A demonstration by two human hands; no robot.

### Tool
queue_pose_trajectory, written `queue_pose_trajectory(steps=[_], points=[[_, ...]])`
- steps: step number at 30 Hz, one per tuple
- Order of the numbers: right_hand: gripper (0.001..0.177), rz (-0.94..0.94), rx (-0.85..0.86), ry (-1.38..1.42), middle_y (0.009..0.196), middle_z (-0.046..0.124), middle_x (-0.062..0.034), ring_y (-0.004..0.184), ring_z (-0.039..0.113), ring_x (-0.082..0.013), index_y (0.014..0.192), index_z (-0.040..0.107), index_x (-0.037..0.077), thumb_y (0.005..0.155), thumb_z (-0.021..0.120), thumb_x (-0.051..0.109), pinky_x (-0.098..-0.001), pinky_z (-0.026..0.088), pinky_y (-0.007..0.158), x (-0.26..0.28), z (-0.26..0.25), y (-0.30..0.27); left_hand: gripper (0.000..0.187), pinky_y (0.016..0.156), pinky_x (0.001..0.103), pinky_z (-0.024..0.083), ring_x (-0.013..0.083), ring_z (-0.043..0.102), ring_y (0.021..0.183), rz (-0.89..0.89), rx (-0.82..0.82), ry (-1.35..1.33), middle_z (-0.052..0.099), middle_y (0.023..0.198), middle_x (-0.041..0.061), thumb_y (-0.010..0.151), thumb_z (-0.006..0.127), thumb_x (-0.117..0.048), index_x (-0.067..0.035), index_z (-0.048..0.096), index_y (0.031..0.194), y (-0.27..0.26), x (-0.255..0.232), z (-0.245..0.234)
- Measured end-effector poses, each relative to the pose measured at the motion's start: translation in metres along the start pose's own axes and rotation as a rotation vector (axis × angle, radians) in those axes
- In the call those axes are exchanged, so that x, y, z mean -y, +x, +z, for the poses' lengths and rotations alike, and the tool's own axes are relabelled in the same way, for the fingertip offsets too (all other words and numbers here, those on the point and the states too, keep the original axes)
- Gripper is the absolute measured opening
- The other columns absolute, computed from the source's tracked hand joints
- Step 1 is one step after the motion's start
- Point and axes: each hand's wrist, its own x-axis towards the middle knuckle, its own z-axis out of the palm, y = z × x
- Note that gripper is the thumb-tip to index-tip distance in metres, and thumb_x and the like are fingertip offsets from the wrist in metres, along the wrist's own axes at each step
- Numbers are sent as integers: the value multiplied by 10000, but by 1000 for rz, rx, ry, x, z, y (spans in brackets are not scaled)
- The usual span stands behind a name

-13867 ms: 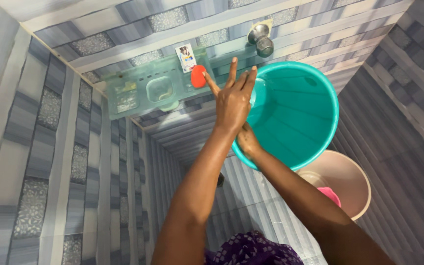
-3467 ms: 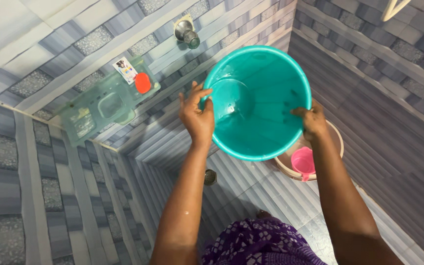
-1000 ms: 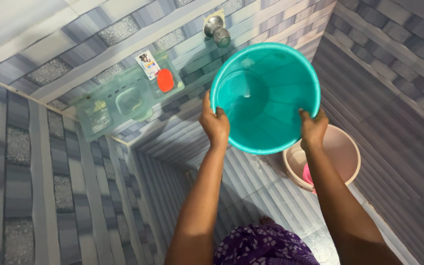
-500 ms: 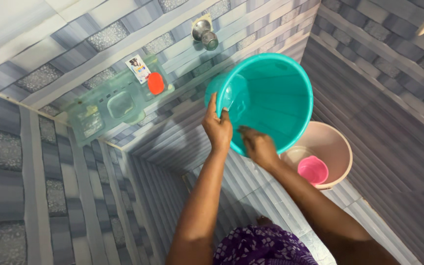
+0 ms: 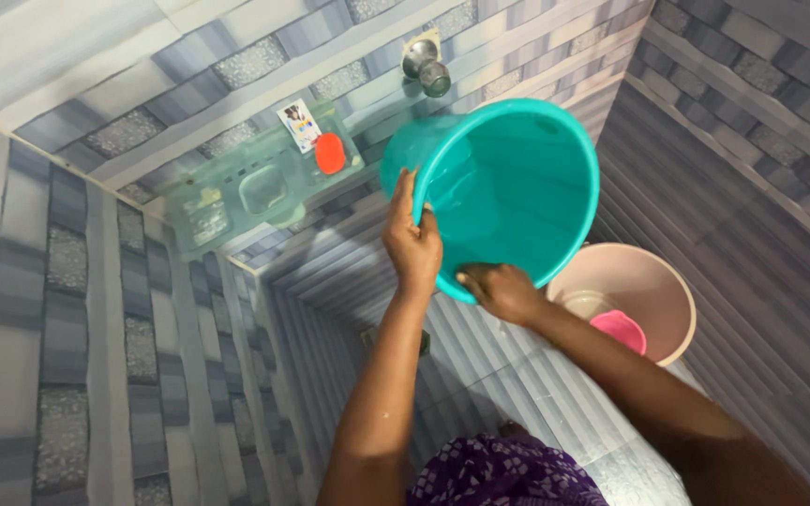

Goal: The person washes a green bucket and a pink bowl by filling them with water from a tap, scrubbing the interiors by hand, and rinsing them multiple times.

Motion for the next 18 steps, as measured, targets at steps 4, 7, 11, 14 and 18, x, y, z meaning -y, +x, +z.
queue_pose_trajectory(steps=[4, 7, 11, 14, 18], points=[[588, 144, 336, -726, 1392, 605, -46, 1414, 424, -314, 1244, 702, 173, 968, 424, 612, -606, 175, 1248, -39, -40, 1, 584, 1059, 392, 529, 337, 633, 1305, -26, -38, -71, 593, 1476, 242, 899, 547, 130, -31, 549, 1460, -2, 2, -5], [497, 93, -42, -1031, 1501, 546, -84, 1505, 347, -272, 1268, 686, 93, 966, 526, 454, -623, 151, 1253, -55, -70, 3, 583, 903, 361, 571, 291, 738, 1060, -191, -42, -49, 674, 1386, 215, 879, 555, 103, -35, 557, 1446, 0, 0, -6], [451, 64, -366, -1039, 1574, 509, -90, 1547, 347, -243, 1292, 677, 28, 950, 605, 313, -615, 179, 1244, -58, -85, -12, 563, 908, 367, 567, 307, 726, 1096, -206, -52, -41, 674, 1358, 223, 890, 580, 100, -19, 561, 1440, -2, 4, -9], [466, 79, -370, -964, 1570, 518, -123, 1545, 337, -264, 1275, 687, 10, 942, 616, 328, -599, 184, 1255, -56, -74, -28, 561, 1039, 396, 530, 359, 642, 1287, -16, -54, 5, 605, 1435, 262, 897, 592, 122, 9, 551, 1445, -7, 11, -6], [421, 121, -293, -852, 1467, 571, -135, 1510, 366, -330, 1141, 732, 31, 931, 610, 375, -615, 195, 1233, -59, -47, -44, 545, 1068, 393, 514, 358, 629, 1329, -85, -23, -26, 621, 1431, 247, 899, 583, 116, 7, 565, 1433, -17, 10, 0]])
